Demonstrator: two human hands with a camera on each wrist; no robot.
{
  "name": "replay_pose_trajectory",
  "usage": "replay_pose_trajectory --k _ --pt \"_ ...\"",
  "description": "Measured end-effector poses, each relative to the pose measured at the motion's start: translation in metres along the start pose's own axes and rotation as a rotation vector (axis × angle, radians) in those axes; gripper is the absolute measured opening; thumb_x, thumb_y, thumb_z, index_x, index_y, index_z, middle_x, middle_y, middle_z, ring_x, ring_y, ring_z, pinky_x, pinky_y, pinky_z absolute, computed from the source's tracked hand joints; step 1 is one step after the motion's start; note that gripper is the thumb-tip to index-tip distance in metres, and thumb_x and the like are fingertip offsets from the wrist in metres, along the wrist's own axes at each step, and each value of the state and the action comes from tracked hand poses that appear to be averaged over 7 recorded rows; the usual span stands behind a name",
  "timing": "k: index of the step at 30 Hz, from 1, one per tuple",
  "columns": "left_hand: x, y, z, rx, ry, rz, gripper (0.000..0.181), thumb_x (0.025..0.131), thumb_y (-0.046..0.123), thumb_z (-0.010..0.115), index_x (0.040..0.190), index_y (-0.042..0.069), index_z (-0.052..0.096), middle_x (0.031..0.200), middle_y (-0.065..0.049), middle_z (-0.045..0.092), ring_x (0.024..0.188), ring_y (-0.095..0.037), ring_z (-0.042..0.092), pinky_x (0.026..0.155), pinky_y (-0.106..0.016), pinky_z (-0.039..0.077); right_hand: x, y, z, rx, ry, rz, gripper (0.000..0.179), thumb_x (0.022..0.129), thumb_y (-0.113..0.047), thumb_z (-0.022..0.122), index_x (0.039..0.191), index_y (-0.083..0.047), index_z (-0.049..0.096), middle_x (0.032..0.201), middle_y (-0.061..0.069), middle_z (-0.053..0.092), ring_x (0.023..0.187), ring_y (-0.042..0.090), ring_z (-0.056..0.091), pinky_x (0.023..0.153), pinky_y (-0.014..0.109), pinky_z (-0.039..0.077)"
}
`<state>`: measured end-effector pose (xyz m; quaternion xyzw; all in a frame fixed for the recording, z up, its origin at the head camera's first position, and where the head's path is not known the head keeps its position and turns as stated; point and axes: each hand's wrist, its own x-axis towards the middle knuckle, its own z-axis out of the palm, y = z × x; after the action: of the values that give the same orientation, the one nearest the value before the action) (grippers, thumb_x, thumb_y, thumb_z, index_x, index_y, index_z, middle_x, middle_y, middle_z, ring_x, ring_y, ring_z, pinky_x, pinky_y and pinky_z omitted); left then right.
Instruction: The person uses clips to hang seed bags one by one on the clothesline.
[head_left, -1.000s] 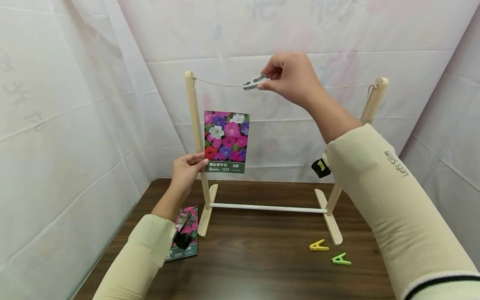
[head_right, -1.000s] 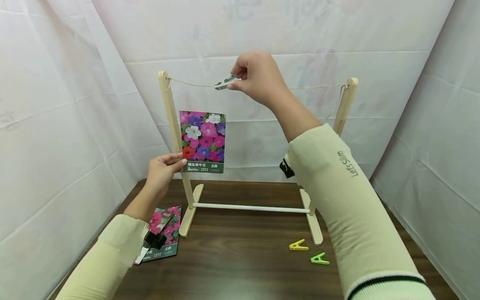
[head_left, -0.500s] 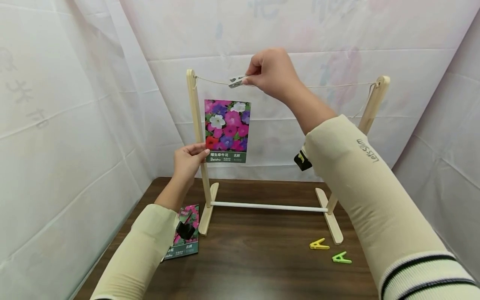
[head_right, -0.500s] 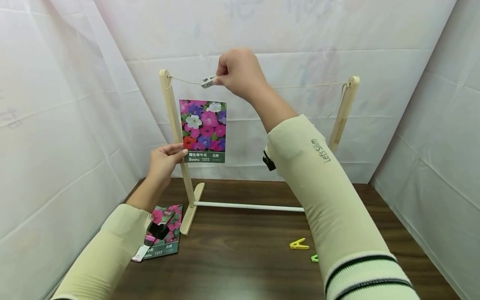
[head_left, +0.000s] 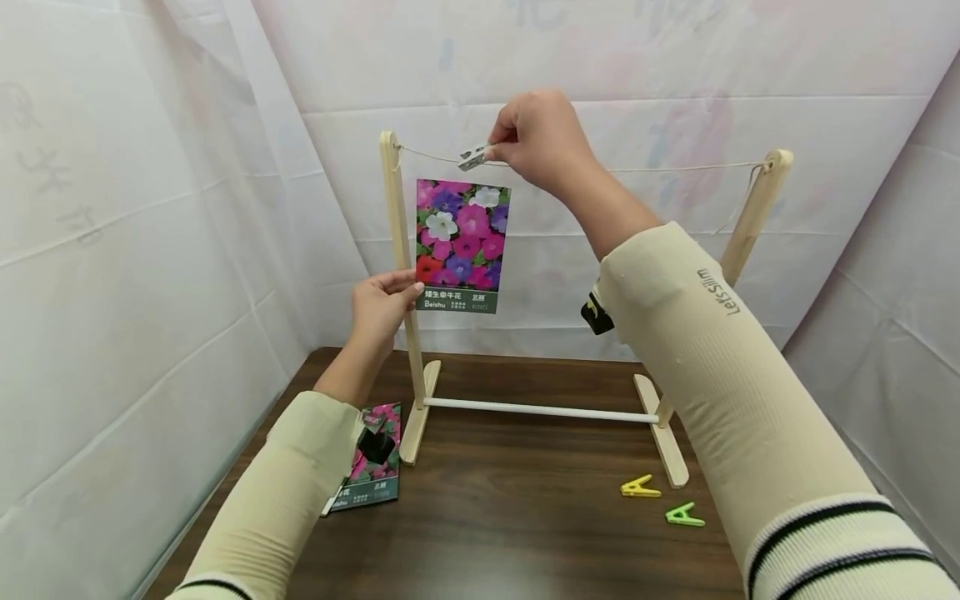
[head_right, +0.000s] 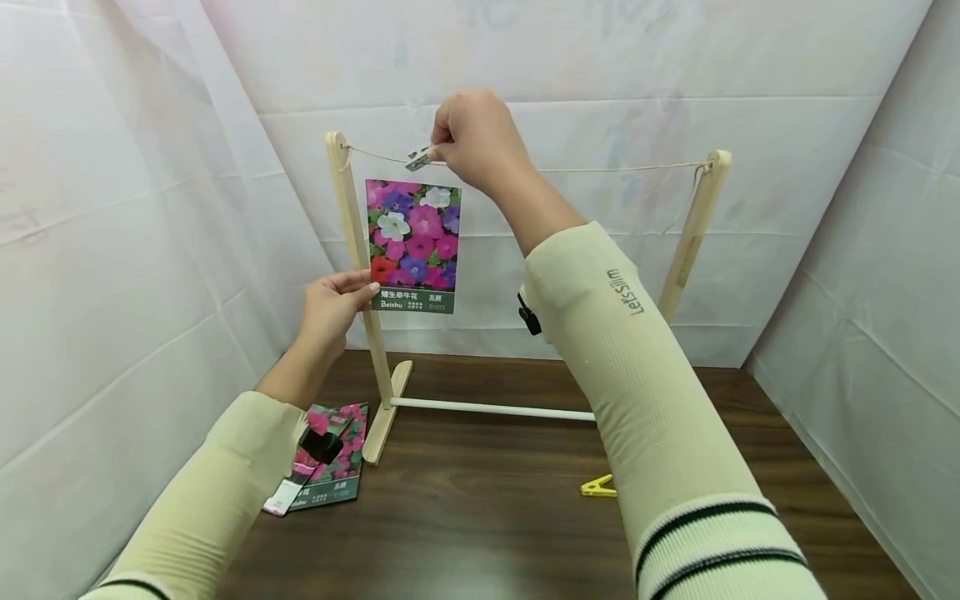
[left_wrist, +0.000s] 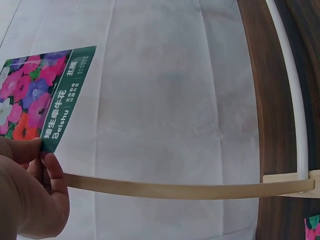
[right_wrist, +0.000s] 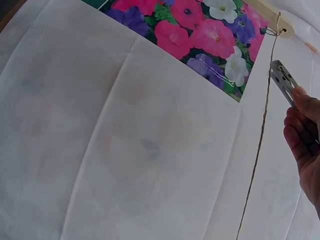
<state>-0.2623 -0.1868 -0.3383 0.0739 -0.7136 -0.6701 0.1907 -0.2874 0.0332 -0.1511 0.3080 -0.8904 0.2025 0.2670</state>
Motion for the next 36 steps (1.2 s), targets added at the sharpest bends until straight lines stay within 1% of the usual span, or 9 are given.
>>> replay_pose_trajectory --k 3,8,12,18,22,25,29,32,36 --pt "-0.001 0.003 0.000 -0.002 0.018 -0.008 0.026 0.088 0.002 0.071 0.113 -0.003 0.070 0.091 -0.002 0.070 0.072 -0.007 0.061 0.065 -0.019 0.051 -0.001 -0.001 0.002 0.010 -0.012 -0.012 0.018 0.094 -0.018 0.067 0.096 -0.003 0.077 0.096 0.007 0.073 0.082 0.015 0.063 0.074 0.026 0.050" --pt "-0.002 0.007 0.000 0.005 0.033 0.009 0.025 0.088 0.003 0.072 0.113 -0.002 0.070 0.093 -0.003 0.070 0.077 -0.008 0.061 0.068 -0.021 0.052 0.000 -0.003 0.004 -0.004 -0.018 -0.026 0.019 0.094 -0.018 0.066 0.096 -0.003 0.077 0.096 0.008 0.073 0.085 0.017 0.065 0.079 0.029 0.052" --pt "-0.002 0.009 0.001 -0.005 0.041 0.014 0.024 0.088 0.002 0.071 0.112 -0.003 0.071 0.094 -0.005 0.070 0.078 -0.008 0.061 0.069 -0.021 0.052 0.001 -0.002 0.002 -0.007 -0.034 -0.020 0.019 0.094 -0.019 0.067 0.096 -0.003 0.077 0.097 0.008 0.073 0.085 0.018 0.065 0.078 0.029 0.052" --pt "-0.004 0.010 0.007 -0.005 0.045 0.004 0.024 0.088 0.001 0.071 0.111 -0.004 0.071 0.101 -0.013 0.071 0.078 -0.009 0.060 0.070 -0.021 0.053 -0.001 0.000 -0.001 -0.013 -0.066 -0.002 0.022 0.094 -0.021 0.067 0.099 -0.003 0.077 0.100 0.008 0.073 0.085 0.017 0.066 0.077 0.029 0.052" --pt "-0.004 0.011 0.008 0.021 0.069 -0.001 0.023 0.088 0.001 0.071 0.110 -0.003 0.071 0.097 -0.010 0.070 0.079 -0.010 0.059 0.071 -0.022 0.052 -0.001 0.001 -0.002 -0.010 -0.056 0.000 0.022 0.094 -0.022 0.067 0.099 -0.003 0.077 0.099 0.008 0.073 0.084 0.016 0.065 0.075 0.028 0.051" --pt "-0.005 0.011 0.008 0.036 0.080 -0.019 0.022 0.088 0.002 0.070 0.109 -0.002 0.072 0.095 -0.009 0.070 0.080 -0.010 0.059 0.072 -0.022 0.052 -0.001 0.000 -0.002 -0.018 -0.060 0.000 0.022 0.094 -0.022 0.067 0.098 -0.003 0.077 0.100 0.008 0.073 0.084 0.016 0.065 0.074 0.027 0.050" --pt "-0.005 0.011 0.010 0.043 0.084 -0.039 0.022 0.088 0.002 0.070 0.110 -0.001 0.072 0.097 -0.012 0.070 0.082 -0.011 0.059 0.073 -0.023 0.052 -0.001 0.001 -0.001 -0.025 -0.080 -0.008 0.023 0.094 -0.023 0.066 0.099 -0.003 0.077 0.101 0.008 0.073 0.084 0.016 0.064 0.074 0.028 0.051" --pt "-0.005 0.013 0.010 0.038 0.094 -0.030 0.021 0.089 0.002 0.070 0.110 -0.001 0.072 0.100 -0.013 0.070 0.084 -0.011 0.059 0.074 -0.022 0.052 -0.001 0.001 -0.001 -0.028 -0.089 -0.015 0.023 0.094 -0.022 0.066 0.099 -0.003 0.077 0.101 0.008 0.073 0.085 0.017 0.064 0.075 0.028 0.050" --pt "-0.005 0.016 0.010 0.021 0.102 -0.002 0.022 0.088 0.002 0.070 0.110 -0.002 0.072 0.100 -0.012 0.070 0.086 -0.011 0.059 0.074 -0.022 0.052 0.000 0.001 -0.003 -0.041 -0.093 -0.010 0.022 0.095 -0.022 0.066 0.099 -0.003 0.077 0.099 0.008 0.073 0.083 0.017 0.062 0.073 0.027 0.049"
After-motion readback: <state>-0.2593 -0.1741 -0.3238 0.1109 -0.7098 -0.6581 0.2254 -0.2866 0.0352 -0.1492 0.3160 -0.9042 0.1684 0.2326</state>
